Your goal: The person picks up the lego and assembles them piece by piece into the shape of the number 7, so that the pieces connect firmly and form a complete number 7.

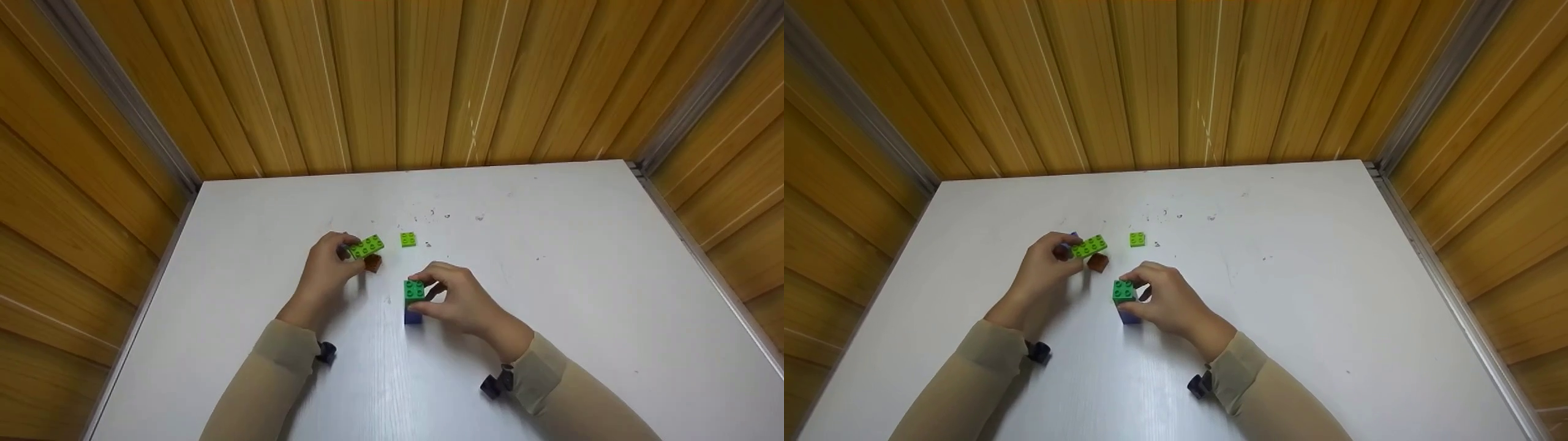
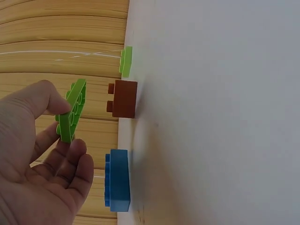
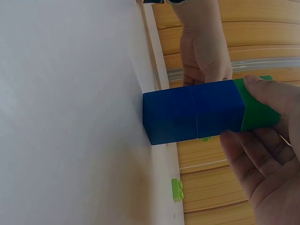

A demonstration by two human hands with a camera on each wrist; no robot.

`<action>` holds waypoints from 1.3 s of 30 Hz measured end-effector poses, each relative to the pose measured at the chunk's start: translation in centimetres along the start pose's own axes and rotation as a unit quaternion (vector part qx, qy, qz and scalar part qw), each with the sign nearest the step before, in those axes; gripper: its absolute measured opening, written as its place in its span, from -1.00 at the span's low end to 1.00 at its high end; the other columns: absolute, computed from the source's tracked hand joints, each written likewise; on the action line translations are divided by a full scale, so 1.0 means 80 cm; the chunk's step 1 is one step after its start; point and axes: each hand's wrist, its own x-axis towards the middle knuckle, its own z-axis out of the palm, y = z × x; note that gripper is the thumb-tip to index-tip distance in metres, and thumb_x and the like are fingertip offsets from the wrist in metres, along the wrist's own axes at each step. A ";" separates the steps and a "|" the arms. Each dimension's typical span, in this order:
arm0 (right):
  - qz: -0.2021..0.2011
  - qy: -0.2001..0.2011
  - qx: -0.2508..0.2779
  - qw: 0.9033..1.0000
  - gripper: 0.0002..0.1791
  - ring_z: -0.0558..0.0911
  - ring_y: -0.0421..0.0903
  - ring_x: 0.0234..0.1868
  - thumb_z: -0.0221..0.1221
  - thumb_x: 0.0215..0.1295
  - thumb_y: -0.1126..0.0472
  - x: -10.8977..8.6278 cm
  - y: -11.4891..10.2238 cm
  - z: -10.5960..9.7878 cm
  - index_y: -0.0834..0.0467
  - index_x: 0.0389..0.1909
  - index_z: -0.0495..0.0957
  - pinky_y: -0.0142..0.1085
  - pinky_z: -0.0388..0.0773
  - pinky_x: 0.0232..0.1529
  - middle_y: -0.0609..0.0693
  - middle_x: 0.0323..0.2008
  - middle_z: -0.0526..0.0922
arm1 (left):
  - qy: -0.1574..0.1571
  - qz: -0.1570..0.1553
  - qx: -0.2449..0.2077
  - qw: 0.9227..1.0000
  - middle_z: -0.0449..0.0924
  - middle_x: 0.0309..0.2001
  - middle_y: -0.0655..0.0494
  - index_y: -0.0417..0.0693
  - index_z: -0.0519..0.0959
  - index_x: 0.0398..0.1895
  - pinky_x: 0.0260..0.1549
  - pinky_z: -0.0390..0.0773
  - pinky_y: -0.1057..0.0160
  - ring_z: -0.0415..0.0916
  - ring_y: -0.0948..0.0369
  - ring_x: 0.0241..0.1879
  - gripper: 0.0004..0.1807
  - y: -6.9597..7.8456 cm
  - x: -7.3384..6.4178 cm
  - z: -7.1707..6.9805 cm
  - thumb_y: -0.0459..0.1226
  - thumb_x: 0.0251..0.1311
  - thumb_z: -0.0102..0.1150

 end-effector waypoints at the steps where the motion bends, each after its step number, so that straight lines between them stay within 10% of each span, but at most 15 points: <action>1: 0.002 0.000 0.001 1.000 -0.56 0.81 -0.06 0.02 0.62 0.32 0.23 0.000 0.000 0.000 0.17 0.18 0.79 -0.17 0.88 0.02 0.01 0.01 0.84 | -0.005 0.001 -0.004 1.000 0.68 0.18 0.09 0.00 0.75 0.21 0.13 0.67 0.12 0.55 0.06 0.14 -0.56 0.002 -0.004 0.000 -0.33 0.25 0.50; 18: 0.012 0.008 -0.011 1.000 -0.58 0.83 -0.07 -0.05 0.66 0.27 0.21 0.001 0.002 0.004 0.21 0.08 0.76 -0.24 0.85 0.02 0.03 -0.04 0.85 | -0.106 0.169 -0.078 0.977 0.79 0.10 0.11 0.02 0.81 0.11 0.21 0.78 -0.05 0.68 0.14 0.02 -0.63 0.041 -0.061 -0.005 -0.42 0.26 0.48; 39: 0.017 0.021 -0.003 1.000 -0.54 0.78 -0.15 -0.04 0.66 0.24 0.25 0.000 0.004 0.006 0.19 0.12 0.76 -0.22 0.85 0.02 0.00 0.01 0.87 | -0.151 0.187 -0.118 0.963 0.75 0.06 -0.05 -0.09 0.86 0.12 0.01 0.75 0.36 0.66 0.18 -0.06 -0.59 0.039 -0.074 0.008 -0.51 0.21 0.45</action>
